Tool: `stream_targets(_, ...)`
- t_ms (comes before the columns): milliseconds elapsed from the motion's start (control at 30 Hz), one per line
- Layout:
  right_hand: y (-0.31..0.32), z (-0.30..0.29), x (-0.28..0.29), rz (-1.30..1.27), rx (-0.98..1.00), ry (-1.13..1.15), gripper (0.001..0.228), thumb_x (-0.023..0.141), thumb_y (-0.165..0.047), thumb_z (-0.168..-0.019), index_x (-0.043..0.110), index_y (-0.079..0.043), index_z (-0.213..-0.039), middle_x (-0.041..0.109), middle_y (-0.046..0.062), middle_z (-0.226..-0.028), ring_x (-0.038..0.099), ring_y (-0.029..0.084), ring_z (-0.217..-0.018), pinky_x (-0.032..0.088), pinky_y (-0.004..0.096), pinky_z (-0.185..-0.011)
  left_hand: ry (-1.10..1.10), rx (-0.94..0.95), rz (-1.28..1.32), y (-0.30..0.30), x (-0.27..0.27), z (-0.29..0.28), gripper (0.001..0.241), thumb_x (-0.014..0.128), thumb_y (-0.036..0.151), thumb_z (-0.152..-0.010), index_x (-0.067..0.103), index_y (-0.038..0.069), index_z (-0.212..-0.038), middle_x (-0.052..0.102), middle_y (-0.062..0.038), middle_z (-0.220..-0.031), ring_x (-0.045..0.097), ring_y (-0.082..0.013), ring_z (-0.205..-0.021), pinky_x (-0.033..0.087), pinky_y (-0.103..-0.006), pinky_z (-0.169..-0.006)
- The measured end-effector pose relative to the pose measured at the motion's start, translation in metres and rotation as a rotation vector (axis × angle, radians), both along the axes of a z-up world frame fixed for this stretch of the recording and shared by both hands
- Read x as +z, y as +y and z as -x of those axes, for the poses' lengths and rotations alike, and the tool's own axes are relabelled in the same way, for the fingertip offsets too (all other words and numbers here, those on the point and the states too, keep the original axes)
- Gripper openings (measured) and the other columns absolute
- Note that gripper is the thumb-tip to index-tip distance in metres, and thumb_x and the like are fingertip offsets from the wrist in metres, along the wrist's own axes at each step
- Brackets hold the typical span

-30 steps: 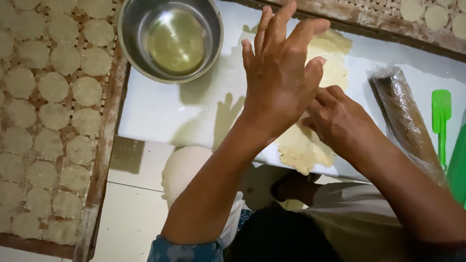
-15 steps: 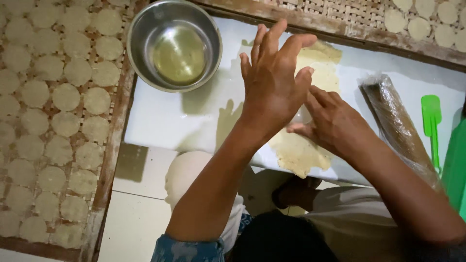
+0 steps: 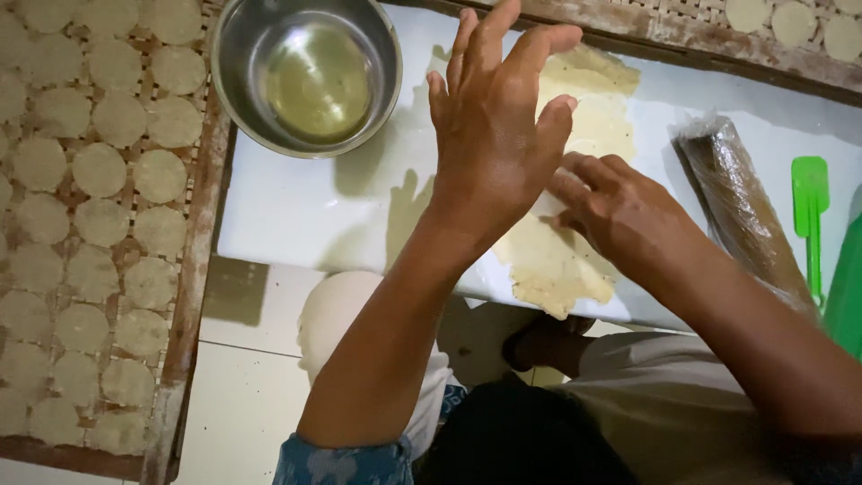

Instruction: Rolling out dough with a plastic-wrapped roller, cutting small circles using a plastic cup, and transferring the circles to a large bamboo drying rack.

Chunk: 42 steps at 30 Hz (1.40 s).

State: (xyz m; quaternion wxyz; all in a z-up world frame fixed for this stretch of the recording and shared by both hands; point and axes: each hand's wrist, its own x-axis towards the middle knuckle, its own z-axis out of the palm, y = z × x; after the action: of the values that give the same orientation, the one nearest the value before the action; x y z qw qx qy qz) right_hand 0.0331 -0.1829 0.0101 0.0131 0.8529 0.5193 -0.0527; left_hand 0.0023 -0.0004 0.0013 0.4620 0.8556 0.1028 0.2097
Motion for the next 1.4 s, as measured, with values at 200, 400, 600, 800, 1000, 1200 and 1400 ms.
stream_targets(200, -0.001, -0.01, -0.016, 0.1, -0.131, -0.01, 0.055, 0.068, -0.051, -0.089, 0.064, -0.006, -0.122, 0.065, 0.011, -0.082, 0.064, 0.025, -0.065, 0.053, 0.038, -0.056, -0.019, -0.007, 0.006, -0.003, -0.002, 0.001, 0.045, 0.077, 0.011, -0.083, 0.067, 0.019, -0.127, 0.045, -0.014, -0.151, 0.031, -0.0474, -0.152, 0.026, -0.0817, -0.113)
stream_targets(400, -0.006, -0.017, -0.017, 0.017, -0.197, 0.06, 0.059, 0.076, -0.048, -0.083, 0.068, -0.004, -0.122, 0.068, 0.013, -0.084, 0.066, 0.027, -0.06, 0.054, 0.039, -0.055, -0.007, -0.01, 0.029, -0.008, -0.007, -0.002, 0.047, 0.076, 0.012, -0.082, 0.067, 0.021, -0.127, 0.044, -0.014, -0.154, 0.029, -0.0456, -0.154, 0.023, -0.079, -0.116)
stream_targets(600, -0.017, -0.017, 0.044, -0.022, -0.493, 0.31, 0.062, 0.078, -0.026, -0.085, 0.064, -0.003, -0.14, 0.068, 0.021, -0.099, 0.065, 0.031, -0.078, 0.051, 0.041, -0.058, -0.033, 0.007, 0.023, -0.006, -0.003, 0.003, 0.044, 0.078, 0.015, -0.085, 0.066, 0.021, -0.127, 0.046, -0.01, -0.151, 0.032, -0.0433, -0.153, 0.025, -0.0812, -0.115)
stream_targets(800, -0.039, 0.025, 0.018, -0.029, -0.257, 0.229, 0.074, 0.082, -0.024, -0.077, 0.053, -0.018, -0.144, 0.062, 0.018, -0.133, 0.068, 0.029, -0.087, 0.062, 0.04, -0.07, -0.051, 0.003, 0.008, -0.008, -0.002, 0.003, 0.043, 0.075, 0.012, -0.085, 0.065, 0.02, -0.126, 0.045, -0.01, -0.151, 0.03, -0.0466, -0.153, 0.024, -0.084, -0.115)
stream_targets(1000, -0.029, 0.033, 0.004, -0.005, -0.143, 0.2, 0.066, 0.077, -0.023, -0.081, 0.057, -0.011, -0.142, 0.061, 0.016, -0.127, 0.066, 0.03, -0.097, 0.059, 0.039, -0.072, -0.036, 0.011, -0.026, -0.01, -0.009, -0.001, 0.044, 0.078, 0.014, -0.084, 0.065, 0.022, -0.126, 0.045, -0.011, -0.151, 0.031, -0.0444, -0.153, 0.026, -0.0828, -0.115)
stream_targets(1200, -0.029, 0.036, -0.006, -0.028, -0.082, 0.112, 0.062, 0.076, -0.021, -0.08, 0.058, -0.01, -0.139, 0.06, 0.011, -0.124, 0.063, 0.031, -0.098, 0.056, 0.041, -0.08, 0.014, -0.009, -0.016, -0.01, -0.003, 0.0, 0.044, 0.077, 0.013, -0.083, 0.067, 0.02, -0.125, 0.045, -0.013, -0.152, 0.03, -0.0443, -0.153, 0.025, -0.0798, -0.116)
stream_targets(1400, -0.017, 0.045, -0.001, 0.111, 0.005, -0.044, 0.061, 0.069, -0.021, -0.08, 0.06, -0.001, -0.137, 0.061, 0.012, -0.134, 0.061, 0.026, -0.099, 0.054, 0.035, -0.084, 0.014, -0.005, -0.056, -0.009, -0.001, 0.002, 0.044, 0.081, 0.013, -0.084, 0.067, 0.02, -0.126, 0.047, -0.011, -0.149, 0.032, -0.0439, -0.152, 0.028, -0.0811, -0.115)
